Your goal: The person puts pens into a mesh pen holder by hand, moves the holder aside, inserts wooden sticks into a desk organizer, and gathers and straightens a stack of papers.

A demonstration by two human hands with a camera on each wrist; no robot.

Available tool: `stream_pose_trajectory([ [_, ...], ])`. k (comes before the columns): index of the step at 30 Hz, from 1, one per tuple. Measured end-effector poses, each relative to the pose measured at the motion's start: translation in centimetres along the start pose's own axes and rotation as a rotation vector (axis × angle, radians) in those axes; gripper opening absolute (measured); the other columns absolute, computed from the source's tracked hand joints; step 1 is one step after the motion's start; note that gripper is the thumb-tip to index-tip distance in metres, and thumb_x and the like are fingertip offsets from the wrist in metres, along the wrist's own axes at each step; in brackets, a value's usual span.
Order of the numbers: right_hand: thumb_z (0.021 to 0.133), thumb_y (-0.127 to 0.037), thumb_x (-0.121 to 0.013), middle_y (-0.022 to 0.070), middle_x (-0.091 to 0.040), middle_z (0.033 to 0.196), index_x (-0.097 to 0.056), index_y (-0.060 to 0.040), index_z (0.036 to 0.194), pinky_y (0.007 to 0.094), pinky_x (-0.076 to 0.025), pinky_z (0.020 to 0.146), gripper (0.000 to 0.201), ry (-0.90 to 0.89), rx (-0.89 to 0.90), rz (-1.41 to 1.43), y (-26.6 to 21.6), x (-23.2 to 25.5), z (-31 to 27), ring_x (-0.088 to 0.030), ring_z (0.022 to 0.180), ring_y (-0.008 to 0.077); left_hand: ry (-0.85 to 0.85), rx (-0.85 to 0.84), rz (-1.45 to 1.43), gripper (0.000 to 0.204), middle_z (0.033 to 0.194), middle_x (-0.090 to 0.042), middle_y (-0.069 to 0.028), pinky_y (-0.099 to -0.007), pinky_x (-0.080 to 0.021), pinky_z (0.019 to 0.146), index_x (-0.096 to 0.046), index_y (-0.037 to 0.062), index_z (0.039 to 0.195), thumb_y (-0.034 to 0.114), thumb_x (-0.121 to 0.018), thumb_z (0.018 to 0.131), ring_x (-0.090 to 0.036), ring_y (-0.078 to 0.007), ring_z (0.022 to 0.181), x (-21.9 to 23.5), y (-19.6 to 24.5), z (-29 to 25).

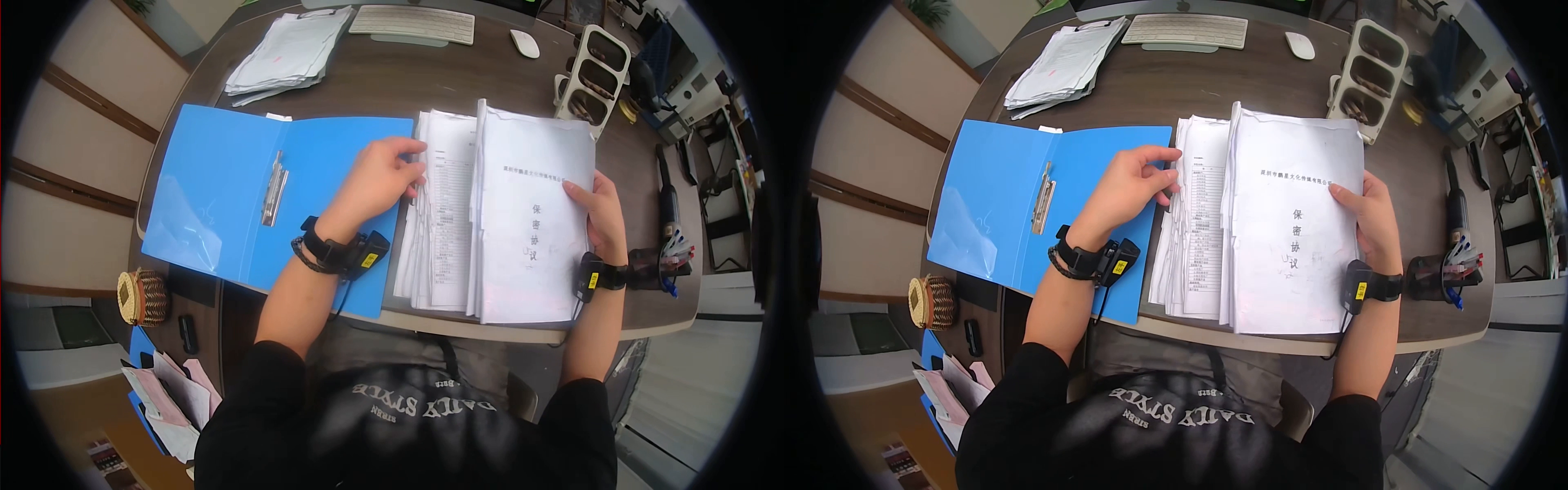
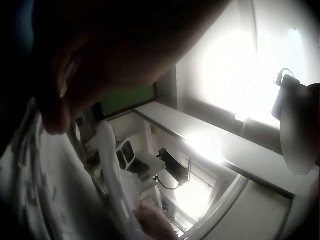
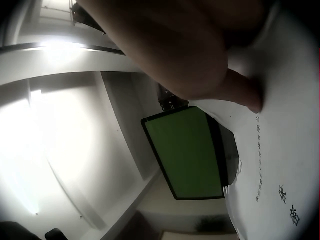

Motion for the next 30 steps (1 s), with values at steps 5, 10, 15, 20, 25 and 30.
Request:
stream_pose_trajectory([
  [5, 0.089, 0.004, -0.065, 0.0139, -0.07, 0.106, -0.059, 0.0098, 0.122, 0.0301, -0.056, 0.082, 0.034, -0.011, -0.019, -0.155, 0.8, -0.9, -0.1, -0.068, 0.089, 0.0174, -0.018, -0.017, 0.019, 0.036, 0.083, -0.073, -0.0113, -0.0248, -0.054, 0.063, -0.061, -0.0056, 0.128, 0.008, -0.065, 0.094, -0.065, -0.0115, 0.068, -0.7, 0.5, -0.3],
  [10, 0.088, 0.004, -0.065, 0.0131, -0.07, 0.105, -0.059, 0.0102, 0.124, 0.0297, -0.055, 0.082, 0.037, -0.019, -0.059, -0.224, 1.0, -1.1, -0.2, -0.068, 0.088, 0.0171, -0.03, -0.018, 0.051, 0.038, 0.076, -0.071, -0.0084, -0.0251, -0.052, 0.06, -0.061, -0.0045, 0.129, 0.007, -0.066, 0.093, -0.063, -0.0106, 0.065, -0.8, 0.4, -0.3],
  [15, 0.088, 0.005, -0.064, 0.0131, -0.07, 0.105, -0.059, 0.0103, 0.125, 0.0298, -0.056, 0.081, 0.038, -0.021, -0.089, -0.242, 1.3, -1.1, -0.3, -0.068, 0.088, 0.0173, -0.027, -0.109, 0.193, 0.04, 0.099, -0.068, -0.0112, -0.0253, -0.052, 0.059, -0.063, -0.003, 0.129, 0.009, -0.07, 0.091, -0.064, -0.0112, 0.067, -1.1, 0.5, -0.2],
  [20, 0.087, 0.005, -0.065, 0.0132, -0.07, 0.106, -0.059, 0.0102, 0.125, 0.0305, -0.055, 0.082, 0.039, -0.029, -0.106, -0.264, 1.3, -1.3, -0.3, -0.068, 0.089, 0.0174, -0.025, -0.147, 0.306, 0.041, 0.111, -0.064, -0.0114, -0.0269, -0.052, 0.066, -0.065, -0.0027, 0.127, 0.011, -0.072, 0.089, -0.062, -0.0119, 0.073, -1.5, 0.8, -0.3],
  [25, 0.088, 0.003, -0.066, 0.0127, -0.07, 0.107, -0.06, 0.0089, 0.122, 0.0308, -0.055, 0.085, 0.035, -0.022, -0.061, -0.217, 0.9, -1.2, -0.4, -0.067, 0.091, 0.0169, -0.017, -0.231, 0.299, 0.039, 0.113, -0.065, -0.0114, -0.0269, -0.051, 0.074, -0.068, -0.0029, 0.122, 0.011, -0.074, 0.087, -0.059, -0.0122, 0.075, -1.6, 1.3, -0.5],
  [30, 0.088, 0.001, -0.068, 0.0124, -0.07, 0.108, -0.061, 0.007, 0.12, 0.0313, -0.054, 0.087, 0.033, -0.044, 0.028, -0.053, -0.1, -1.1, -0.3, -0.068, 0.093, 0.0174, 0.062, -0.197, 0.069, 0.021, 0.099, -0.071, -0.0058, -0.0246, -0.051, 0.075, -0.074, -0.0038, 0.104, 0.008, -0.075, 0.086, -0.062, -0.0097, 0.08, -0.3, 2.1, -0.4],
])
Point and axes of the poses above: each hand's wrist, its own z-axis towards the middle knuckle, its own x-axis out of the back of the hand, y = z × x, the point moved 10 cm from there along z, towards the middle knuckle
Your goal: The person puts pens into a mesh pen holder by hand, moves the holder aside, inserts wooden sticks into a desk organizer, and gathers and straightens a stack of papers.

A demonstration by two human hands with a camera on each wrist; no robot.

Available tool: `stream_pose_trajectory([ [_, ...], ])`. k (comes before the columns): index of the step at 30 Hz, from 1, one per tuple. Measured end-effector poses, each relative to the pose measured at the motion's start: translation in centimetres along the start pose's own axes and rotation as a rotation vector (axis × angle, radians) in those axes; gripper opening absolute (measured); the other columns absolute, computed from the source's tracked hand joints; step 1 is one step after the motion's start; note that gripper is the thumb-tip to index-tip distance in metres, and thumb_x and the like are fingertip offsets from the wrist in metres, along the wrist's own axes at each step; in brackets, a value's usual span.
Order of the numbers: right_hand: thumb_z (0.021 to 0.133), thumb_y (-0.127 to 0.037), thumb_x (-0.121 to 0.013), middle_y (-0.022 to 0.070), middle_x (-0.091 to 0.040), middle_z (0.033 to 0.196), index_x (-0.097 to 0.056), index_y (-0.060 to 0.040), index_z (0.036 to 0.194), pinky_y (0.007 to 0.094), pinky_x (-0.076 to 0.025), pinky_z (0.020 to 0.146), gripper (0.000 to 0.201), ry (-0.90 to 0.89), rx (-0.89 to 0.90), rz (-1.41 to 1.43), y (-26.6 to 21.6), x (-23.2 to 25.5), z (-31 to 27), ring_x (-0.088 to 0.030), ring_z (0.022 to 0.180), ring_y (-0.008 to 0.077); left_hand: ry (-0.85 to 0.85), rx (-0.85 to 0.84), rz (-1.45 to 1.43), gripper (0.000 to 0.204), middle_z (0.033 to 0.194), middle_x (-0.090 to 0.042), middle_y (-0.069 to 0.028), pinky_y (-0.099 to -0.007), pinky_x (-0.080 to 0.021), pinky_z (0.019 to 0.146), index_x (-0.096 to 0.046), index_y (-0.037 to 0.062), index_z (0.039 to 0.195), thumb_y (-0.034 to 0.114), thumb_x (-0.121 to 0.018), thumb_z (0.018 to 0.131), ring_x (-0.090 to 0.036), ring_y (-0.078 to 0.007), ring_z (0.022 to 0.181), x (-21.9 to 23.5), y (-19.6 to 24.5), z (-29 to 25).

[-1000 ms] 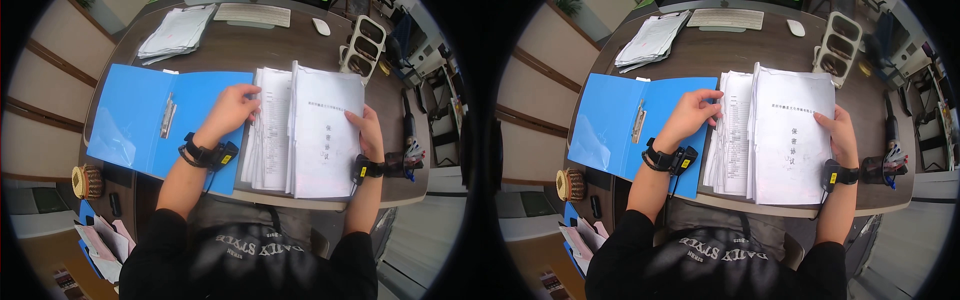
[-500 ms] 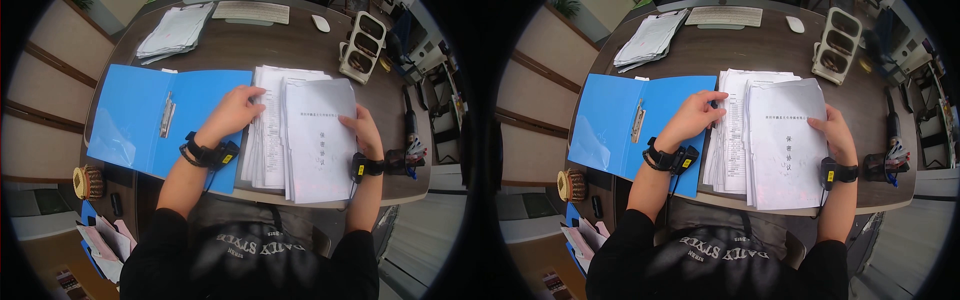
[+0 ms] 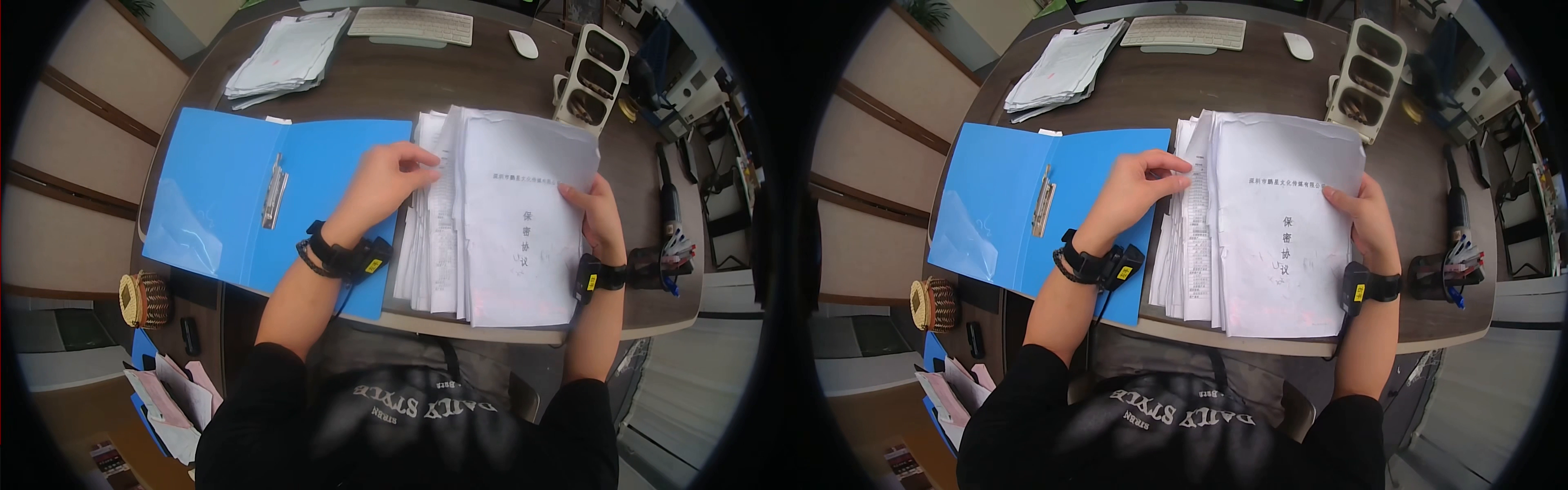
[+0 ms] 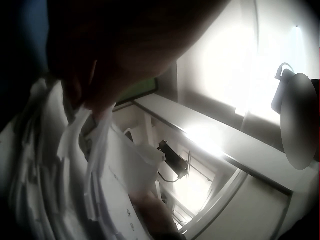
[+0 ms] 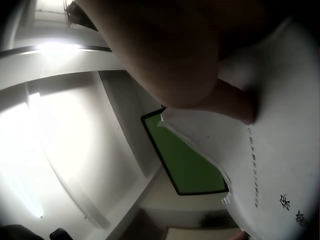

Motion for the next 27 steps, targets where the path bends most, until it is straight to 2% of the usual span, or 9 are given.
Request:
stream_pose_trajectory([
  [4, 0.088, 0.0, -0.069, 0.0131, -0.07, 0.11, -0.06, 0.0063, 0.121, 0.032, -0.054, 0.089, 0.035, 0.012, 0.052, 0.102, -0.5, 0.3, 0.0, -0.069, 0.095, 0.0195, 0.004, 0.09, -0.091, 0.024, 0.095, -0.071, -0.0055, -0.0238, -0.052, 0.074, -0.07, -0.0046, 0.107, 0.005, -0.076, 0.086, -0.065, -0.0097, 0.082, 0.1, -0.3, 0.0],
  [7, 0.087, 0.0, -0.07, 0.0133, -0.07, 0.111, -0.059, 0.0059, 0.12, 0.0326, -0.054, 0.089, 0.036, 0.023, 0.053, 0.141, -0.7, 0.2, -0.2, -0.069, 0.096, 0.02, 0.015, 0.121, -0.275, 0.035, 0.101, -0.072, -0.0095, -0.0237, -0.054, 0.075, -0.064, -0.0056, 0.118, 0.002, -0.076, 0.086, -0.067, -0.01, 0.083, -0.2, -0.9, 0.0],
  [9, 0.086, 0.0, -0.071, 0.0133, -0.07, 0.111, -0.059, 0.0058, 0.12, 0.0328, -0.054, 0.089, 0.036, 0.022, 0.046, 0.155, -0.6, 0.1, -0.2, -0.069, 0.096, 0.0201, -0.09, 0.112, -0.386, 0.049, 0.105, -0.071, -0.0095, -0.0247, -0.055, 0.076, -0.053, -0.0052, 0.133, 0.002, -0.072, 0.088, -0.068, -0.0099, 0.088, -1.2, -0.7, -0.1],
  [15, 0.086, 0.001, -0.071, 0.0151, -0.07, 0.111, -0.059, 0.0065, 0.121, 0.033, -0.055, 0.088, 0.037, -0.028, 0.005, 0.141, 0.1, -0.3, 0.0, -0.069, 0.096, 0.0206, -0.267, 0.217, -0.425, 0.049, 0.11, -0.069, -0.0077, -0.0265, -0.057, 0.079, -0.047, -0.0036, 0.139, 0.002, -0.062, 0.094, -0.068, -0.0122, 0.094, -3.2, -1.9, -0.3],
  [19, 0.087, 0.003, -0.069, 0.0164, -0.07, 0.112, -0.059, 0.0073, 0.122, 0.0339, -0.056, 0.088, 0.037, -0.1, -0.048, 0.132, 0.5, -1.4, -0.1, -0.069, 0.097, 0.0215, -0.26, 0.193, -0.392, 0.05, 0.114, -0.068, -0.01, -0.0298, -0.058, 0.084, -0.044, -0.0024, 0.142, 0.0, -0.058, 0.094, -0.069, -0.0158, 0.099, -3.1, -1.2, -0.4],
  [21, 0.087, 0.003, -0.069, 0.0166, -0.069, 0.113, -0.058, 0.0075, 0.123, 0.0343, -0.056, 0.089, 0.038, -0.113, -0.058, 0.13, 0.5, -1.9, -0.2, -0.069, 0.098, 0.0218, -0.302, 0.333, -0.527, 0.057, 0.117, -0.066, -0.0137, -0.0345, -0.06, 0.086, -0.033, -0.0015, 0.147, 0.0, -0.055, 0.094, -0.069, -0.0199, 0.104, -4.0, -2.3, -0.9],
  [22, 0.088, 0.003, -0.069, 0.0168, -0.069, 0.114, -0.058, 0.0075, 0.124, 0.0345, -0.056, 0.089, 0.039, -0.11, -0.061, 0.127, 0.6, -2.0, -0.2, -0.069, 0.099, 0.022, -0.301, 0.333, -0.527, 0.057, 0.117, -0.066, -0.0137, -0.0345, -0.06, 0.086, -0.033, -0.0015, 0.147, 0.0, -0.055, 0.094, -0.069, -0.0199, 0.104, -4.1, -2.6, -0.8],
  [24, 0.088, 0.003, -0.069, 0.017, -0.069, 0.115, -0.057, 0.0075, 0.125, 0.0346, -0.056, 0.09, 0.039, -0.108, -0.064, 0.123, 0.6, -2.1, -0.2, -0.069, 0.1, 0.0222, -0.329, 0.348, -0.558, 0.064, 0.116, -0.065, -0.017, -0.037, -0.061, 0.087, -0.023, -0.0003, 0.15, 0.001, -0.055, 0.095, -0.068, -0.0229, 0.108, -4.5, -3.1, -0.8],
  [27, 0.088, 0.003, -0.068, 0.0172, -0.068, 0.117, -0.056, 0.0073, 0.128, 0.0353, -0.056, 0.091, 0.041, -0.115, -0.056, 0.139, 0.6, -2.5, -0.2, -0.069, 0.101, 0.0225, -0.317, 0.357, -0.63, 0.068, 0.118, -0.064, -0.0196, -0.0392, -0.061, 0.09, -0.02, -0.0002, 0.15, 0.005, -0.059, 0.095, -0.068, -0.0241, 0.108, -4.6, -3.0, -0.8],
])
Point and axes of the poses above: each hand's wrist, its own z-axis towards the middle knuckle, its own x-axis out of the back of the hand, y = z × x, the point moved 10 cm from there along z, towards the middle knuckle
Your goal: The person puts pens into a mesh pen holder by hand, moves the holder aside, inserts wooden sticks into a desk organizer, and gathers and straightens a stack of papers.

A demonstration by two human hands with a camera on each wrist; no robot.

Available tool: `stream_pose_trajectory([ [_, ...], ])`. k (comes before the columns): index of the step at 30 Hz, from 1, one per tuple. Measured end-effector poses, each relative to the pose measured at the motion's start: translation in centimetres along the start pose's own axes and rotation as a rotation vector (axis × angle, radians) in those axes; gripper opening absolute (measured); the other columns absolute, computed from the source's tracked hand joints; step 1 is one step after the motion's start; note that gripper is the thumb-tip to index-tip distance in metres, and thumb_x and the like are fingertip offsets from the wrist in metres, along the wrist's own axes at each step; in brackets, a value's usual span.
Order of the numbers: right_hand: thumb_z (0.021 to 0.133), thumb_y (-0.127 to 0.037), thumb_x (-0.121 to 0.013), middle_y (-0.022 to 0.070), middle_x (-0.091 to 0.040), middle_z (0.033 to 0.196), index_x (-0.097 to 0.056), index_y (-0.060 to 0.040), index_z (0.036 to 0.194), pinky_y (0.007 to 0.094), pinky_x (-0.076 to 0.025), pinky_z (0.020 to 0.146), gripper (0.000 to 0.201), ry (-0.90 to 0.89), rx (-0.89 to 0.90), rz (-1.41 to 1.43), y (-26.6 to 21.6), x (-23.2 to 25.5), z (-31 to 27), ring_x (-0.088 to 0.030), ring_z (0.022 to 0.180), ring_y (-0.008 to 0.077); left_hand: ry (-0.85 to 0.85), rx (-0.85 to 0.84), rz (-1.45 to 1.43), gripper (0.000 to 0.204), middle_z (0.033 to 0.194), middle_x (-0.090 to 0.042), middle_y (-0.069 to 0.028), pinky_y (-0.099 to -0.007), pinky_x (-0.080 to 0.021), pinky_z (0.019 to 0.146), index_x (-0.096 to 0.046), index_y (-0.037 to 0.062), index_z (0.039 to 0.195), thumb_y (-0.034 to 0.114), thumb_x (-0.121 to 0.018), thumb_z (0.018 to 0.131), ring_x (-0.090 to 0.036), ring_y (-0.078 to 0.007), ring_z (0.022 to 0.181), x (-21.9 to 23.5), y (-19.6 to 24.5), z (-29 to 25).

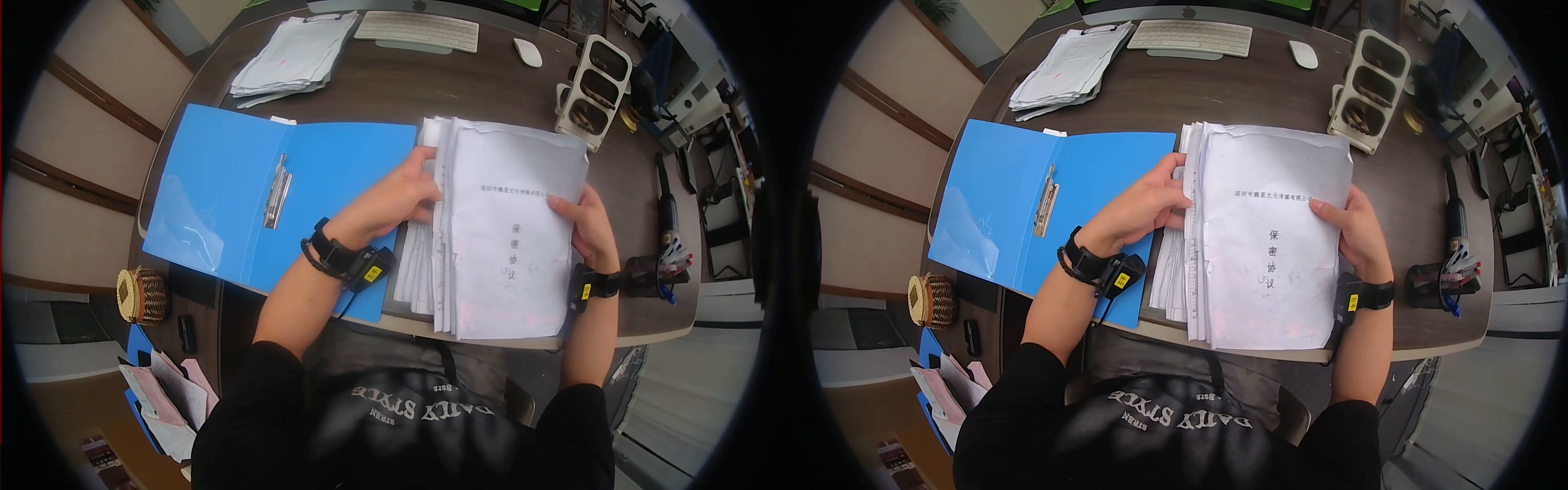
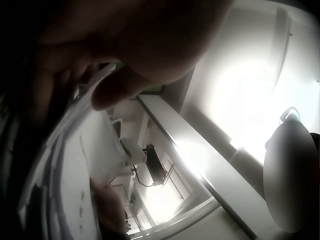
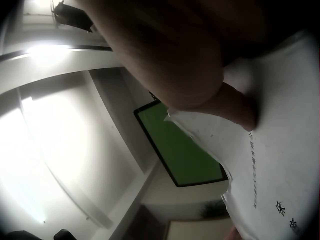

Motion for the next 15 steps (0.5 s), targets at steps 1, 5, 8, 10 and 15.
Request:
stream_pose_trajectory([
  [1, 0.089, 0.002, -0.069, 0.0174, -0.067, 0.118, -0.054, 0.0072, 0.129, 0.0357, -0.056, 0.092, 0.043, -0.016, -0.014, 0.005, 0.2, -0.2, 0.0, -0.068, 0.102, 0.0227, 0.0, 0.0, 0.001, 0.068, 0.118, -0.064, -0.0196, -0.0392, -0.061, 0.09, -0.02, -0.0002, 0.15, 0.005, -0.059, 0.095, -0.068, -0.0241, 0.108, -0.2, 0.1, 0.0],
  [5, 0.09, 0.0, -0.069, 0.0176, -0.066, 0.122, -0.052, 0.0072, 0.132, 0.0366, -0.055, 0.095, 0.046, -0.035, -0.016, 0.021, 0.5, -0.9, 0.1, -0.067, 0.107, 0.0229, 0.078, 0.014, 0.123, 0.08, 0.125, -0.062, -0.0222, -0.0394, -0.059, 0.09, -0.019, -0.0008, 0.152, 0.006, -0.07, 0.091, -0.068, -0.0246, 0.109, -0.6, 1.2, -0.7],
  [8, 0.09, -0.001, -0.07, 0.0175, -0.065, 0.123, -0.051, 0.0071, 0.133, 0.0364, -0.054, 0.096, 0.049, -0.044, -0.027, 0.039, 0.9, -1.2, 0.1, -0.066, 0.108, 0.0225, 0.051, -0.051, 0.178, 0.087, 0.13, -0.06, -0.0223, -0.0384, -0.056, 0.095, -0.02, -0.0012, 0.153, 0.003, -0.075, 0.086, -0.065, -0.0249, 0.113, -0.8, 1.5, -0.7],
  [10, 0.089, -0.003, -0.071, 0.0168, -0.065, 0.123, -0.051, 0.0069, 0.134, 0.0358, -0.053, 0.096, 0.05, -0.043, -0.021, 0.029, 0.8, -1.3, 0.1, -0.066, 0.108, 0.022, 0.031, -0.093, 0.157, 0.089, 0.132, -0.059, -0.0214, -0.0376, -0.053, 0.098, -0.021, -0.0014, 0.153, 0.0, -0.077, 0.084, -0.064, -0.025, 0.117, -1.0, 1.6, -0.6],
  [15, 0.088, -0.007, -0.075, 0.0144, -0.066, 0.122, -0.052, 0.0063, 0.134, 0.0339, -0.052, 0.096, 0.053, 0.014, 0.079, -0.059, -0.8, -1.4, -0.1, -0.065, 0.108, 0.0201, -0.018, -0.193, 0.055, 0.084, 0.139, -0.055, -0.0165, -0.0369, -0.047, 0.107, -0.027, -0.0006, 0.151, -0.007, -0.074, 0.082, -0.057, -0.0233, 0.127, -1.3, 2.5, -0.6],
])
Point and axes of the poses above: each hand's wrist, its own z-axis towards the middle knuckle, its own x-axis out of the back of the hand, y = z × x, the point moved 10 cm from there along z, towards the middle knuckle
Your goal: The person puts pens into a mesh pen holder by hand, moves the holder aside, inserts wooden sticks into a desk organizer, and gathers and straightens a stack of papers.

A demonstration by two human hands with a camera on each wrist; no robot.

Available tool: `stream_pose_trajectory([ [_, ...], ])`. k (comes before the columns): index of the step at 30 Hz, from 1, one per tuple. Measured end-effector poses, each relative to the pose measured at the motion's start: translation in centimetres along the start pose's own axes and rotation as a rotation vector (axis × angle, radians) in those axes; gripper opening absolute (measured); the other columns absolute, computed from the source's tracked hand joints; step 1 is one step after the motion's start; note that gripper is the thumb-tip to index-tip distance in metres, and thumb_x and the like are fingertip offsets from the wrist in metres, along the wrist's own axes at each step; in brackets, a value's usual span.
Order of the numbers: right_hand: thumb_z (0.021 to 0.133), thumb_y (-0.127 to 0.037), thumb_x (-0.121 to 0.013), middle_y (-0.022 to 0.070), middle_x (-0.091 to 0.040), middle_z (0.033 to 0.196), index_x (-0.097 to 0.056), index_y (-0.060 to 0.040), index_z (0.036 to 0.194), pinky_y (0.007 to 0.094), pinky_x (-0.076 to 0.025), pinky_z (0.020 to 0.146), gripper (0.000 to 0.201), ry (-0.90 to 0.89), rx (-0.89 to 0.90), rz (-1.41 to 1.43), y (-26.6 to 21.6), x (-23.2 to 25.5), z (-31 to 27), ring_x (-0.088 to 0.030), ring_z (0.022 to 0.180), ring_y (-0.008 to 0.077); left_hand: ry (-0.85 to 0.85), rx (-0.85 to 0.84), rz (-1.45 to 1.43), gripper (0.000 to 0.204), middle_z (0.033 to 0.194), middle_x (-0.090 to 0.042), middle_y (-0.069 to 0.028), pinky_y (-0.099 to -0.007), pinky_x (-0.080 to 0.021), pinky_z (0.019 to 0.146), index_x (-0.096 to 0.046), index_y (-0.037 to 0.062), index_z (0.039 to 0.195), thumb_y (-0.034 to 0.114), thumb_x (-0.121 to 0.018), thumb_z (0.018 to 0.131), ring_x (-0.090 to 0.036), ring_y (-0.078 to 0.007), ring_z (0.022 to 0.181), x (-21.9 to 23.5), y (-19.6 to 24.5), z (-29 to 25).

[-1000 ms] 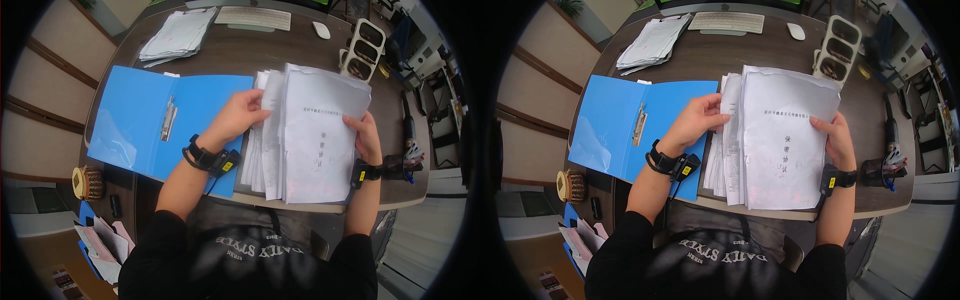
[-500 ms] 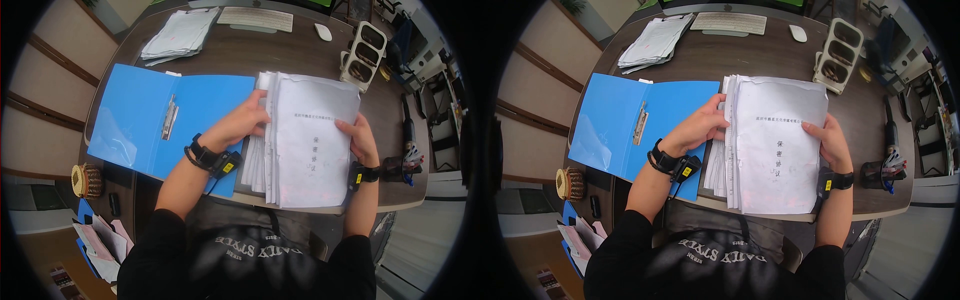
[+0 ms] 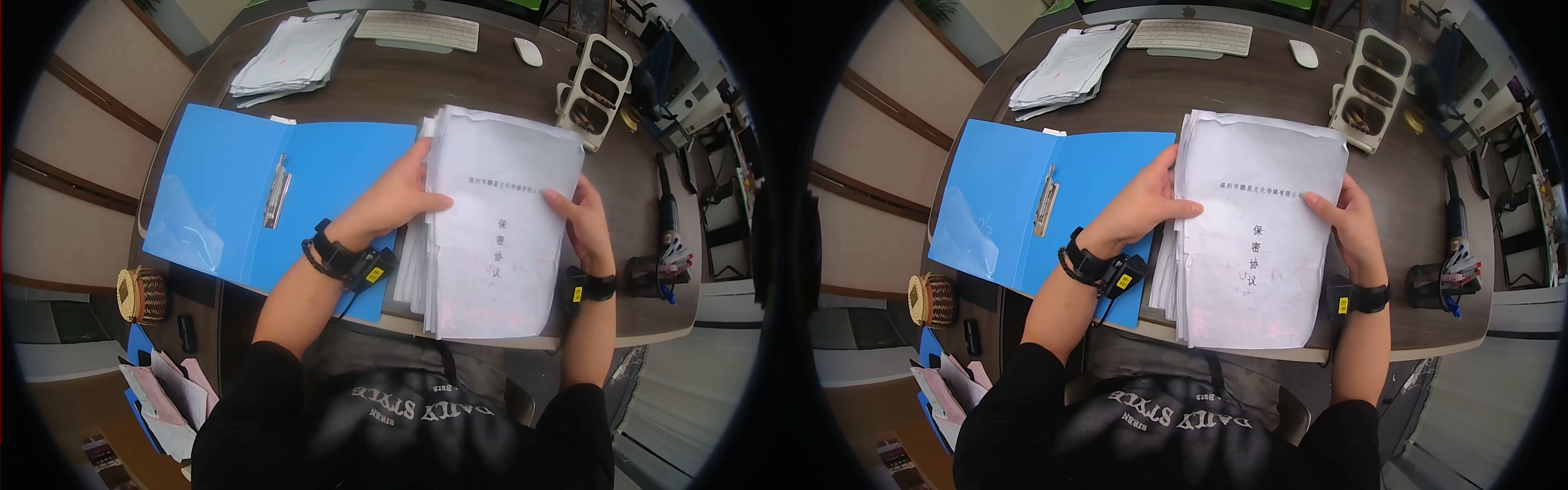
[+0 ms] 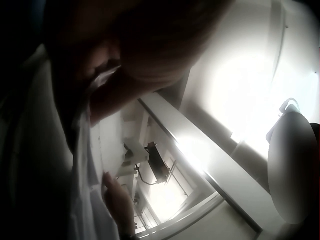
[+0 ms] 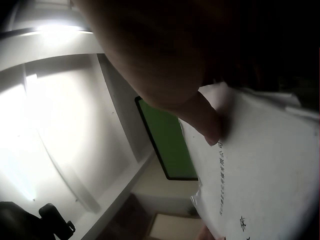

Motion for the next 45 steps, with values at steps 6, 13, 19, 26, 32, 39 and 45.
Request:
stream_pose_trajectory([
  [6, 0.085, -0.013, -0.079, 0.0141, -0.062, 0.127, -0.047, 0.0035, 0.139, 0.0335, -0.05, 0.098, 0.065, 0.062, 0.192, -0.094, -2.3, 0.7, -0.4, -0.061, 0.115, 0.0191, -0.065, -0.098, -0.126, 0.081, 0.142, -0.052, -0.0141, -0.0372, -0.043, 0.111, -0.03, 0.0007, 0.15, -0.007, -0.074, 0.082, -0.053, -0.0213, 0.131, -0.9, 1.8, -0.4],
  [13, 0.082, -0.017, -0.083, 0.0169, -0.061, 0.127, -0.045, 0.0046, 0.14, 0.0334, -0.051, 0.096, 0.072, -0.004, 0.067, 0.022, -1.1, 0.8, -0.6, -0.062, 0.114, 0.0208, -0.093, -0.141, -0.148, 0.088, 0.147, -0.048, -0.0127, -0.0373, -0.039, 0.114, -0.025, 0.0012, 0.155, -0.004, -0.075, 0.082, -0.048, -0.0207, 0.136, -1.4, 2.4, -0.7],
  [19, 0.084, -0.014, -0.081, 0.0161, -0.066, 0.12, -0.052, 0.0074, 0.132, 0.0339, -0.054, 0.092, 0.06, -0.04, 0.015, 0.026, -0.3, 1.2, -0.3, -0.066, 0.104, 0.0204, -0.091, -0.14, -0.11, 0.088, 0.147, -0.048, -0.0123, -0.0373, -0.039, 0.115, -0.024, 0.0014, 0.156, -0.003, -0.074, 0.084, -0.048, -0.0206, 0.136, -1.4, 2.0, -0.6],
  [26, 0.088, 0.0, -0.072, 0.0152, -0.07, 0.114, -0.058, 0.0086, 0.124, 0.0327, -0.055, 0.088, 0.04, -0.069, 0.015, 0.025, 0.0, 0.4, -0.4, -0.069, 0.097, 0.0195, -0.064, -0.118, -0.062, 0.08, 0.142, -0.052, -0.0127, -0.0362, -0.044, 0.11, -0.03, -0.0006, 0.152, -0.003, -0.073, 0.085, -0.053, -0.02, 0.13, -1.2, 1.6, -0.5],
  [32, 0.087, 0.001, -0.07, 0.0153, -0.07, 0.113, -0.058, 0.0085, 0.125, 0.0325, -0.055, 0.089, 0.04, -0.031, -0.039, -0.04, 0.4, 0.7, -0.1, -0.069, 0.096, 0.0206, 0.013, -0.038, 0.092, 0.066, 0.133, -0.058, -0.0121, -0.0301, -0.056, 0.093, -0.041, -0.0034, 0.143, -0.004, -0.071, 0.085, -0.065, -0.0177, 0.112, 0.0, 0.7, -0.2],
  [39, 0.085, -0.001, -0.073, 0.0164, -0.07, 0.111, -0.059, 0.01, 0.121, 0.0329, -0.056, 0.087, 0.04, -0.027, -0.045, 0.011, 0.0, 0.5, -0.6, -0.07, 0.094, 0.0211, -0.014, -0.107, 0.033, 0.059, 0.125, -0.061, -0.0118, -0.0284, -0.059, 0.087, -0.045, -0.0038, 0.14, 0.0, -0.071, 0.088, -0.067, -0.0168, 0.106, -0.7, 1.5, -0.4],
  [45, 0.082, -0.001, -0.073, 0.0169, -0.071, 0.106, -0.062, 0.0107, 0.117, 0.033, -0.056, 0.085, 0.038, 0.06, -0.111, -0.075, 0.9, 3.3, -0.1, -0.07, 0.09, 0.0213, 0.261, -0.049, 0.082, 0.042, 0.115, -0.061, -0.0133, -0.0291, -0.064, 0.077, -0.053, -0.0072, 0.133, 0.003, -0.066, 0.094, -0.072, -0.0232, 0.096, 3.8, 1.5, -0.5],
])
Point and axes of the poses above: each hand's wrist, its own z-axis towards the middle knuckle, its own x-axis out of the back of the hand, y = z × x, the point moved 10 cm from there along z, towards the middle knuckle
